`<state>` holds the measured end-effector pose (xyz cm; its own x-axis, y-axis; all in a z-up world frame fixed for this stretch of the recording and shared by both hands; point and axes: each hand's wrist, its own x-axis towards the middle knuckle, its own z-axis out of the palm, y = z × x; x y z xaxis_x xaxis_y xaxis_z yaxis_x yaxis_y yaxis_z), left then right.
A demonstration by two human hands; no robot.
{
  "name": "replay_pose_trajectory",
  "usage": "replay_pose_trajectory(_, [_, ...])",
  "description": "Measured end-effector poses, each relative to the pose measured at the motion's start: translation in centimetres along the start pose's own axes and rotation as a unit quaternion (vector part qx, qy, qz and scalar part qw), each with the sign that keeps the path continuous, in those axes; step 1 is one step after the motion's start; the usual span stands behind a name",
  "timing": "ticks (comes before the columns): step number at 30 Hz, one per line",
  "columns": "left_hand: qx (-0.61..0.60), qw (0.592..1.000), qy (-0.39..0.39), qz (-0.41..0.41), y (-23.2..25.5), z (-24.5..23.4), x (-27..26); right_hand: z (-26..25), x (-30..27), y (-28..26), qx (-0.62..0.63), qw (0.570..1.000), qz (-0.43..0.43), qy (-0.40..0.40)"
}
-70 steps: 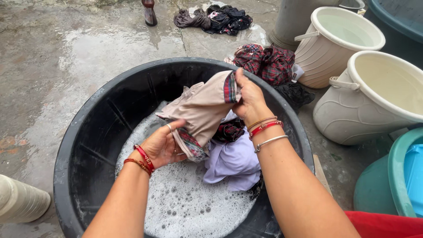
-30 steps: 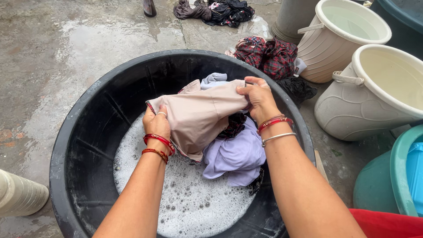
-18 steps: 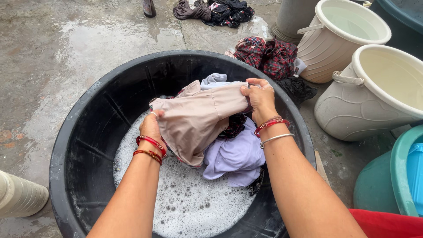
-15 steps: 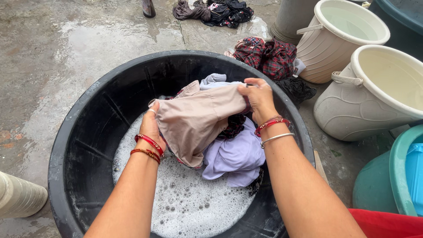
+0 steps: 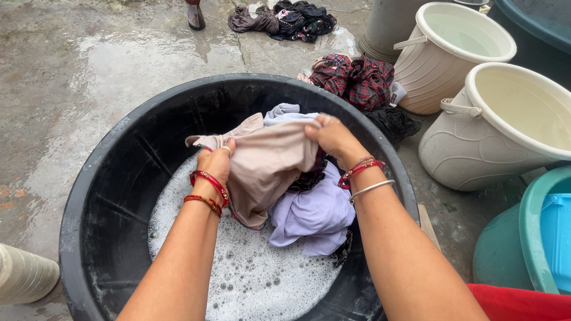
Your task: The person washes clothes by hand in a large plastic tub, repeatedly scrubbing, wringing, and soaking various fabric items in soapy water.
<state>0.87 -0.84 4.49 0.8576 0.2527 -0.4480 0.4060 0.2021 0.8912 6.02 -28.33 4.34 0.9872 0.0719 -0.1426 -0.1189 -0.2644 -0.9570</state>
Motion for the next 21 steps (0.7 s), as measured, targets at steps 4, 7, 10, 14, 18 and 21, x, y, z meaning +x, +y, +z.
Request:
replay_pose_trajectory(4, [-0.15, 0.988, -0.031, -0.037, 1.1, 1.0, -0.2, 2.5, 0.4, -2.0, 0.16, 0.985, -0.058, 0.028])
replay_pose_trajectory(7, [-0.225, 0.97, 0.015, -0.094, 1.6, 1.5, -0.2, 7.9, 0.6, -3.2, 0.121, 0.982, -0.142, 0.023])
replay_pose_trajectory(10, [-0.316, 0.941, -0.031, -0.113, 1.4, 2.3, 0.0, 14.9, -1.0, -4.4, -0.392, 0.717, -0.565, 0.112])
replay_pose_trajectory(14, [-0.179, 0.979, -0.041, -0.084, 1.4, 4.5, -1.6, 14.6, -3.3, -5.9, -0.177, 0.958, -0.157, 0.166])
replay_pose_trajectory(18, [-0.149, 0.989, -0.003, -0.021, -0.5, 8.9, -2.6, 11.1, -0.7, -5.3, -0.259, 0.924, -0.188, 0.208])
replay_pose_trajectory(21, [0.202, 0.979, 0.007, 0.036, 0.6, 4.7, 2.8, 14.6, -1.4, -4.8, -0.319, 0.787, -0.491, 0.196])
